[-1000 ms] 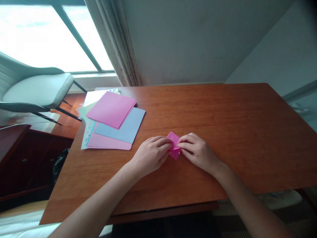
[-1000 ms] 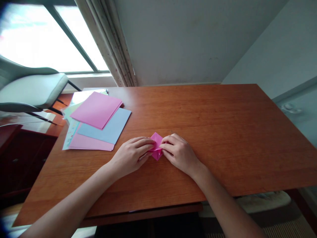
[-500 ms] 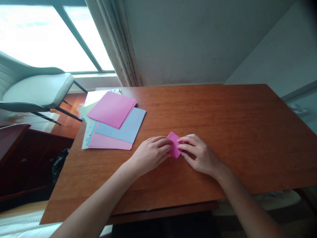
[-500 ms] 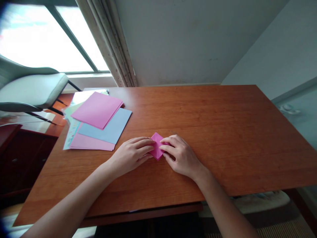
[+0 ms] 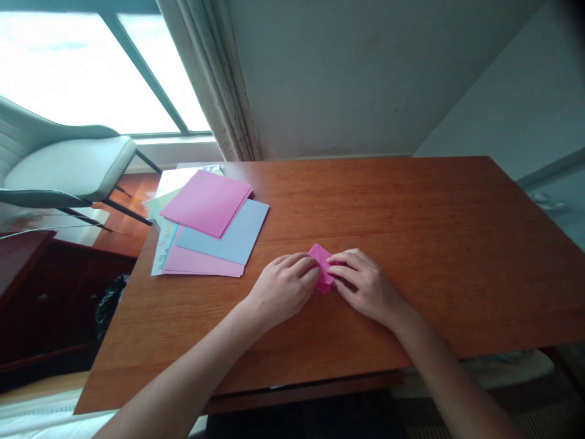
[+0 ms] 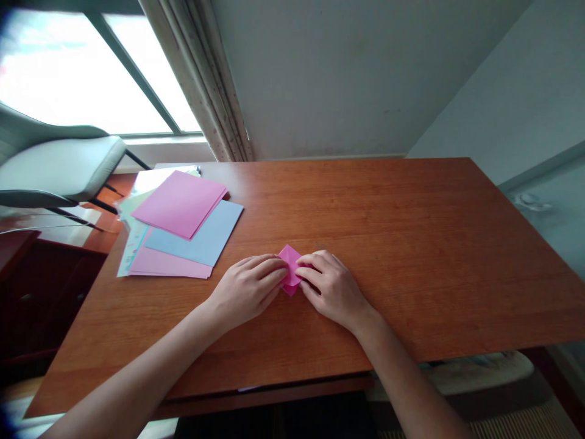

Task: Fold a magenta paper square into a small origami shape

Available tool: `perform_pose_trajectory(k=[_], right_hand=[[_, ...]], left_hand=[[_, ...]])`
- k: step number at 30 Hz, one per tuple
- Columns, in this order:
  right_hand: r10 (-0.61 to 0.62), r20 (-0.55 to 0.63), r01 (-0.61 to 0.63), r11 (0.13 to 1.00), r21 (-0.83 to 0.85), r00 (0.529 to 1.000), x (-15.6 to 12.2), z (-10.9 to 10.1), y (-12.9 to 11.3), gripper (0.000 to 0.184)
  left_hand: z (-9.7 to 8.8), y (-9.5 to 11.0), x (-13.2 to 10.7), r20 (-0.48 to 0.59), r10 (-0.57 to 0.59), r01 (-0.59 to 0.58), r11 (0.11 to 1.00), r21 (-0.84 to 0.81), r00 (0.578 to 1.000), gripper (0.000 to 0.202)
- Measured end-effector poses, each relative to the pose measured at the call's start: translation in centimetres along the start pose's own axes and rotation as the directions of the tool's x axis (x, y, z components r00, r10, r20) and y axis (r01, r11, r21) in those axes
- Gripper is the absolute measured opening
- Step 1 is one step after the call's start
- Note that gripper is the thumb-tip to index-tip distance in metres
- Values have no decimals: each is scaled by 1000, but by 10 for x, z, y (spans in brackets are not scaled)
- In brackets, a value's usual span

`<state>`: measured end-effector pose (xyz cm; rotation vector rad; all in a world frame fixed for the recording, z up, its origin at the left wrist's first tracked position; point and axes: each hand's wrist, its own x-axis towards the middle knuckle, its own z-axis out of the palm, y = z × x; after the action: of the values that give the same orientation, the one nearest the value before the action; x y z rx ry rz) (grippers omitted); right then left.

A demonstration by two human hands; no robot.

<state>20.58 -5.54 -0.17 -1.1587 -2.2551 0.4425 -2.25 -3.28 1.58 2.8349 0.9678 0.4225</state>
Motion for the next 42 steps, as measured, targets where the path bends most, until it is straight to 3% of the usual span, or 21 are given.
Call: perform_pose_trajectory(k=[8,18,25,35,42], right_hand=[[5,-8,-5,1000,-10,1000,2,1,0,17],[19,6,-19,999,33,1000,1,-3,-6,29],[76,-98,-75,997,12,992,1,1,1,41],[113,-175,-117,993,-9,978,0,6,9,24],[137,-169,-138,990,2,976,0,5,8,26]], left_hand=[[3,3,0,-14,-14,15,998,55,1000,15],[-4,-4,1,22,22,-21,998,-57,1000,18],[-3,-5,1,19,16,-15,998,-55,1000,18],[-4,-7,1,53,12,-10,999,-49,999,21],[-9,-8,1,57,6,2,991,-133,998,21]])
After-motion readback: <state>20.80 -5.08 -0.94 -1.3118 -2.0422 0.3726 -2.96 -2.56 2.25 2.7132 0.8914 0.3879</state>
